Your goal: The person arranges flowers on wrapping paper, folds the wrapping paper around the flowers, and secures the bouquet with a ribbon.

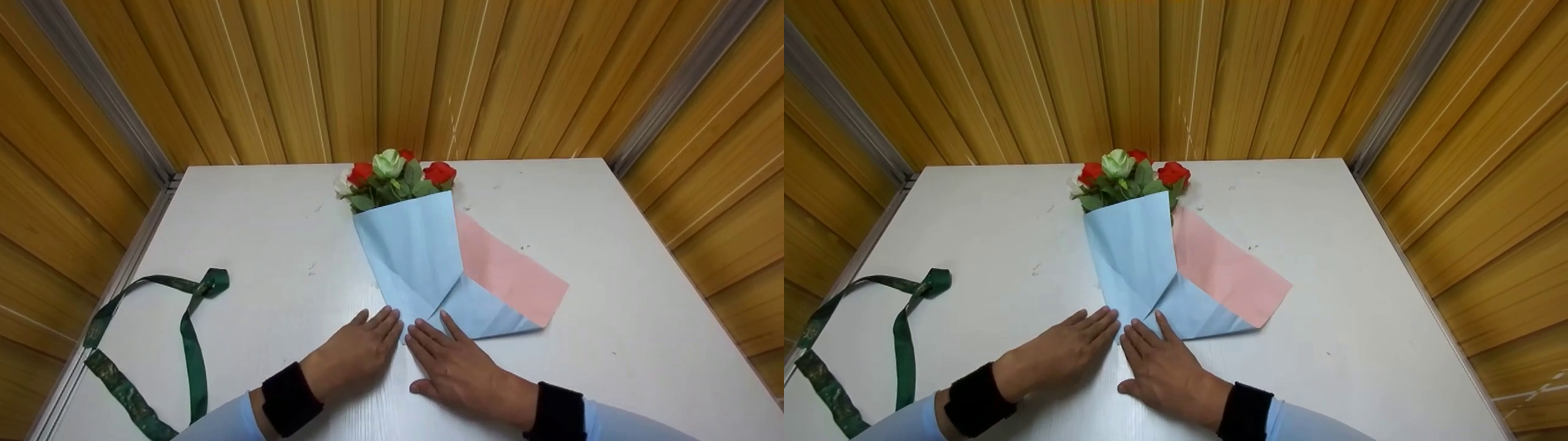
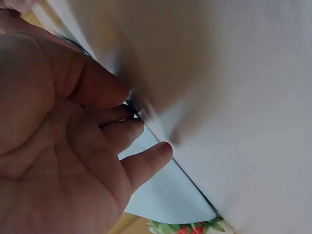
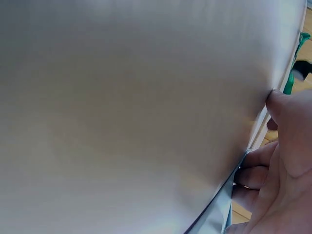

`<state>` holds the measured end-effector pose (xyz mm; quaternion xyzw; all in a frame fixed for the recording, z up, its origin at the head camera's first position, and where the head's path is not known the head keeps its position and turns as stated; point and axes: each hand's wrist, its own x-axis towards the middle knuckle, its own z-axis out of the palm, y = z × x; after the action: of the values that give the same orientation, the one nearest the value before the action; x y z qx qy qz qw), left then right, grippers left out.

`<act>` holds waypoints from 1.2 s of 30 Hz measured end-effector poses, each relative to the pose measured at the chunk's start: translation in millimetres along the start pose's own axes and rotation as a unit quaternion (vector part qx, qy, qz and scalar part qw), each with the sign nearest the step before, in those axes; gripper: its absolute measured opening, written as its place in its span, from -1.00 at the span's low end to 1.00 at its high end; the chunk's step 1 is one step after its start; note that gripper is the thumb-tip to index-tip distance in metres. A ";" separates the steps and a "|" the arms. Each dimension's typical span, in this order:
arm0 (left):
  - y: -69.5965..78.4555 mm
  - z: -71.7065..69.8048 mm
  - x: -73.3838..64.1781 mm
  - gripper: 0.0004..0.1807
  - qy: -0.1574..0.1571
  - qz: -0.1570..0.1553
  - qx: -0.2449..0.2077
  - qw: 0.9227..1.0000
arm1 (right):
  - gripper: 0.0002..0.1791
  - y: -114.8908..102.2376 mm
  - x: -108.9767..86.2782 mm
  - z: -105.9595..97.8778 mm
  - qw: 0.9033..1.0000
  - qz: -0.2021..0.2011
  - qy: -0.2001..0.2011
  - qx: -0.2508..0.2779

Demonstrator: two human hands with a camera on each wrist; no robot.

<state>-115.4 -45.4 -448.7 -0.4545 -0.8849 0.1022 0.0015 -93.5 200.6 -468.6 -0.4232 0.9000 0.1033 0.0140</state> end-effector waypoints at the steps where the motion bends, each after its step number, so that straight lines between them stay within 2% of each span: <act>1: 2.6 -0.6 -2.0 -0.48 -0.005 0.005 -0.004 1.000 | -0.15 0.4 -0.1 0.1 1.000 0.001 0.000 0.004; 3: 4.7 0.2 -4.8 -0.45 -0.014 0.011 -0.017 1.000 | -0.14 1.2 -0.6 -0.5 1.000 0.001 -0.001 0.006; 6: -0.1 5.9 -5.9 -0.44 -0.014 0.012 -0.028 0.999 | -0.15 2.2 -1.6 -1.7 1.000 -0.002 -0.005 0.006; 12: -14.0 17.7 -5.9 -0.44 -0.002 0.017 -0.024 1.000 | -0.15 2.0 -1.4 -2.5 0.999 -0.004 -0.029 0.013; 19: -25.1 23.2 -4.4 -0.45 0.030 0.015 -0.003 0.999 | -0.13 3.2 -1.0 1.0 0.999 -0.001 -0.036 0.024; 24: -39.3 25.8 1.8 -0.43 0.046 0.002 0.009 0.999 | -0.12 4.0 -1.2 0.0 0.998 0.000 -0.047 0.035; 29: -57.9 26.6 14.0 -0.41 0.043 -0.013 0.021 0.999 | -0.11 5.0 -0.3 -0.7 0.998 0.001 -0.050 0.038; 36: -95.3 29.8 24.8 -0.39 0.027 -0.074 -0.008 0.997 | -0.11 3.3 2.8 -1.5 0.998 -0.007 -0.040 0.037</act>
<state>-209.5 -84.8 -462.7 -0.3908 -0.9164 0.0823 0.0289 -97.7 200.2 -466.9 -0.4238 0.8991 0.0870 0.0667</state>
